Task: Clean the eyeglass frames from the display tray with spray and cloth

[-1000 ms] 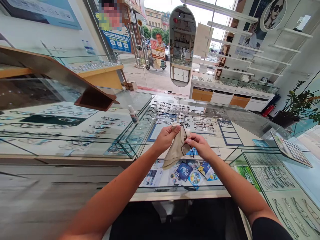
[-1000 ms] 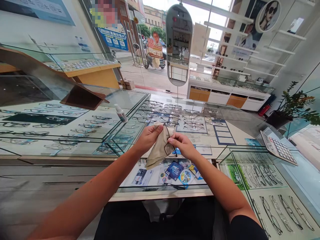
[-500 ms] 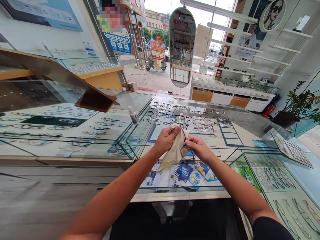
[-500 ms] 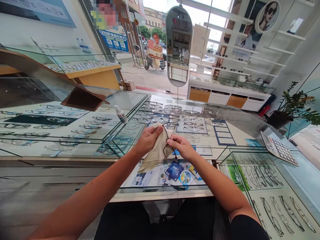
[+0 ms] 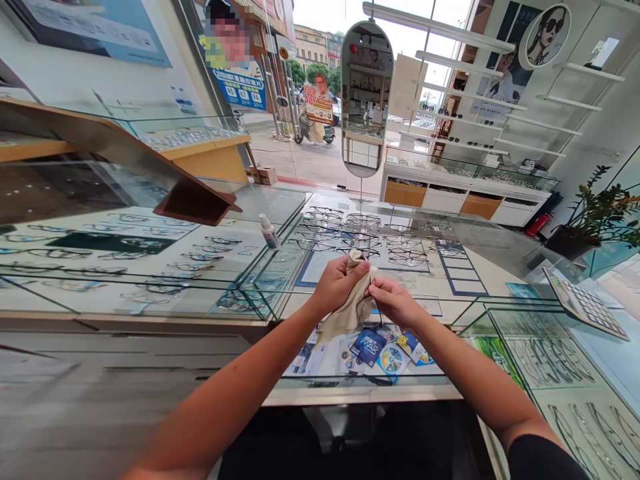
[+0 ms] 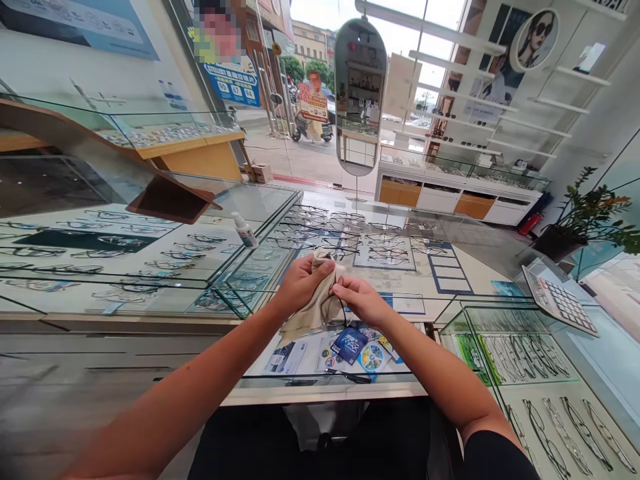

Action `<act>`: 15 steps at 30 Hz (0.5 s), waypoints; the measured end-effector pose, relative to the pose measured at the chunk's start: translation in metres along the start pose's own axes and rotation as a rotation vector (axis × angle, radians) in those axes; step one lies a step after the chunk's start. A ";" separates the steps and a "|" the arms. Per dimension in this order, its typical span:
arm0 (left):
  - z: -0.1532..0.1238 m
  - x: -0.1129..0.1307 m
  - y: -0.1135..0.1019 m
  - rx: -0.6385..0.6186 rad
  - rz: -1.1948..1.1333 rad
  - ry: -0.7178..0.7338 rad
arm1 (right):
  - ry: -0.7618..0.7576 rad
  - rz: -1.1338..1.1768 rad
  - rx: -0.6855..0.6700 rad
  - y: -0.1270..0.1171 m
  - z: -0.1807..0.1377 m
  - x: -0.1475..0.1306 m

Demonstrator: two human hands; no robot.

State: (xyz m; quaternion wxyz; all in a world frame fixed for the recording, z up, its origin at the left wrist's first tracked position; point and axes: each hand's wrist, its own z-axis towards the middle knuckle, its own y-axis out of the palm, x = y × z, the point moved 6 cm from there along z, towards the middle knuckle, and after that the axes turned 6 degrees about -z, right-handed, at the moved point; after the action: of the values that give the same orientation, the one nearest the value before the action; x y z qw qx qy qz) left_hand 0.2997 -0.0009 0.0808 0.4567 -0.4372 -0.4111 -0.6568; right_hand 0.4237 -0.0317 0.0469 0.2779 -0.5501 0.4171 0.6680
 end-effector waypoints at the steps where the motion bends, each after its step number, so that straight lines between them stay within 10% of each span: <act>1: 0.001 0.001 -0.001 0.003 0.009 0.009 | -0.001 -0.014 0.007 -0.002 0.000 0.000; 7: 0.006 0.001 0.004 -0.184 -0.077 -0.057 | 0.002 0.058 0.050 -0.012 0.002 -0.005; 15: -0.001 -0.006 0.002 0.016 -0.122 -0.066 | 0.027 0.059 0.029 -0.003 0.004 0.010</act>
State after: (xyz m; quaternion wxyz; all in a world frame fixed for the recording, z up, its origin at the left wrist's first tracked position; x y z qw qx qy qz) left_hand 0.3030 -0.0009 0.0750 0.4053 -0.4291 -0.4571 -0.6653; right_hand 0.4218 -0.0282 0.0366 0.2604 -0.5423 0.4465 0.6624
